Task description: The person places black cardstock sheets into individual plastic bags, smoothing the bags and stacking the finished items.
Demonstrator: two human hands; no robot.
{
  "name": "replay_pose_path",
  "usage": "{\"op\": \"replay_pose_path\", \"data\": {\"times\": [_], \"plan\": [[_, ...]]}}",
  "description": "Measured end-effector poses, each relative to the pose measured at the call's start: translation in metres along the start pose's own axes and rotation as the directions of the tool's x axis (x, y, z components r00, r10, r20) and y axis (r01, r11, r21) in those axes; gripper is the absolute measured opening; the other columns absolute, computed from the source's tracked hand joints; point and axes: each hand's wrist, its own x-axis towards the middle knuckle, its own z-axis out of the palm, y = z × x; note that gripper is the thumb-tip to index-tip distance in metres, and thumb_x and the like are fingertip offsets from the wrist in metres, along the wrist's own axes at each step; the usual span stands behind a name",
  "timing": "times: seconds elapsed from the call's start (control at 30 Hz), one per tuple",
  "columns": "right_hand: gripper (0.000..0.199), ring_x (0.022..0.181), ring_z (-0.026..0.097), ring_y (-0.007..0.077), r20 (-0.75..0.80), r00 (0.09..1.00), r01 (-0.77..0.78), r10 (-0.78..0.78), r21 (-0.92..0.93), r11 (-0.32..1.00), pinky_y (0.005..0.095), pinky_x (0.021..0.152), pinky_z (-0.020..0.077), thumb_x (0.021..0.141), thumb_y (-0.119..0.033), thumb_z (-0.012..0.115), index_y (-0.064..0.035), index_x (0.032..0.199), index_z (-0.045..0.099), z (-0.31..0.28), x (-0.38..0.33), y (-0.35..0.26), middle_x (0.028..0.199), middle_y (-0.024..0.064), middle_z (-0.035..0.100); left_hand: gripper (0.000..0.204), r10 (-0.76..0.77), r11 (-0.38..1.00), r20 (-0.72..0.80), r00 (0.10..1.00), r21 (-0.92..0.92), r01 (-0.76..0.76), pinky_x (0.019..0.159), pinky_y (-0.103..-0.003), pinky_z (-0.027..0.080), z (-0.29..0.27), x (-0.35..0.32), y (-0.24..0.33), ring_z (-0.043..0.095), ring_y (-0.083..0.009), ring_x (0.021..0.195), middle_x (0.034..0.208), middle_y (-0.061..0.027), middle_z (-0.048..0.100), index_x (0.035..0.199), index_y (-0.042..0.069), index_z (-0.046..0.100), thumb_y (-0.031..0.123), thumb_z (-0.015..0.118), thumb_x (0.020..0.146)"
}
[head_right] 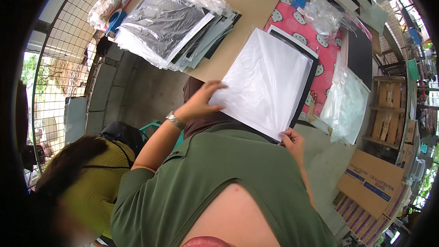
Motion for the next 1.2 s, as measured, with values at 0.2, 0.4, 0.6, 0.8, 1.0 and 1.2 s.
{"op": "replay_pose_path", "data": {"times": [0.2,0.4,0.6,0.8,1.0,1.2], "plan": [[0.007,0.057,0.052,0.0054,-0.008,0.997,-0.081,0.081,0.0,0.997,0.0192,0.05,0.041,0.078,0.0,0.054,0.0002,0.082,0.06,0.0,-0.006,-0.001,0.067,-0.0003,0.057,0.013,-0.324,0.944,-0.262,0.909,-0.155,0.292,0.067,-0.03,0.045,0.022,-0.006,-0.008,0.055,-0.0222,0.074,0.091,-0.0094,0.053,0.083,0.001,0.063,-0.003,0.06,0.071],[0.006,0.057,0.052,0.0053,0.007,0.996,-0.084,0.083,0.088,0.993,0.0195,0.051,0.0405,0.079,-0.001,0.056,0.0004,0.083,0.06,0.005,-0.018,0.002,0.069,0.0009,0.058,0.018,-0.058,0.992,-0.307,0.95,0.087,0.089,0.065,-0.03,0.047,-0.001,-0.081,0.018,0.056,-0.027,0.072,0.086,-0.0117,0.053,0.086,0.002,0.061,-0.006,0.055,0.071],[0.005,0.059,0.053,0.0061,0.09,0.989,-0.117,0.113,0.038,0.992,0.0194,0.053,0.0419,0.081,-0.001,0.056,0.0003,0.084,0.06,0.003,-0.006,0.01,0.07,0.0016,0.059,0.022,-0.672,0.546,-0.215,0.709,-0.79,0.278,0.068,-0.029,0.048,-0.015,-0.071,-0.029,0.059,-0.0191,0.077,0.093,-0.0065,0.058,0.098,0.003,0.059,0.014,0.059,0.079],[0.004,0.06,0.055,0.0082,0.084,0.996,-0.012,0.016,-0.045,0.999,0.022,0.054,0.044,0.082,-0.002,0.057,-0.0009,0.083,0.06,-0.013,-0.001,0.032,0.072,0.0023,0.06,0.047,-0.483,0.134,0.501,0.718,-0.768,0.626,0.087,-0.036,0.046,0.014,0.003,-0.007,0.057,-0.0221,0.098,0.112,-0.0134,0.056,0.122,0.0,0.045,0.005,0.06,0.077],[0.006,0.075,0.057,0.0119,0.206,0.96,0.15,-0.191,0.199,0.968,0.0258,0.068,0.0461,0.081,-0.003,0.057,-0.0006,0.085,0.059,-0.043,0.0,0.057,0.081,0.0053,0.062,0.063,-0.403,0.438,0.234,0.885,-0.799,0.411,0.094,-0.031,0.04,-0.002,-0.029,0.035,0.049,-0.0166,0.109,0.121,-0.0081,0.05,0.132,0.004,0.033,-0.001,0.064,0.077],[0.037,0.106,0.054,0.0261,-0.305,0.797,0.315,-0.521,-0.526,0.79,0.0329,0.093,0.0377,0.08,-0.012,0.058,-0.0007,0.115,0.055,-0.162,0.128,0.007,0.109,0.017,0.059,0.057,-0.638,0.411,-0.273,0.72,-0.912,0.019,0.088,-0.042,0.047,-0.074,0.009,0.029,0.054,-0.0274,0.103,0.114,-0.0134,0.054,0.128,0.001,0.036,-0.007,0.059,0.076]]}}
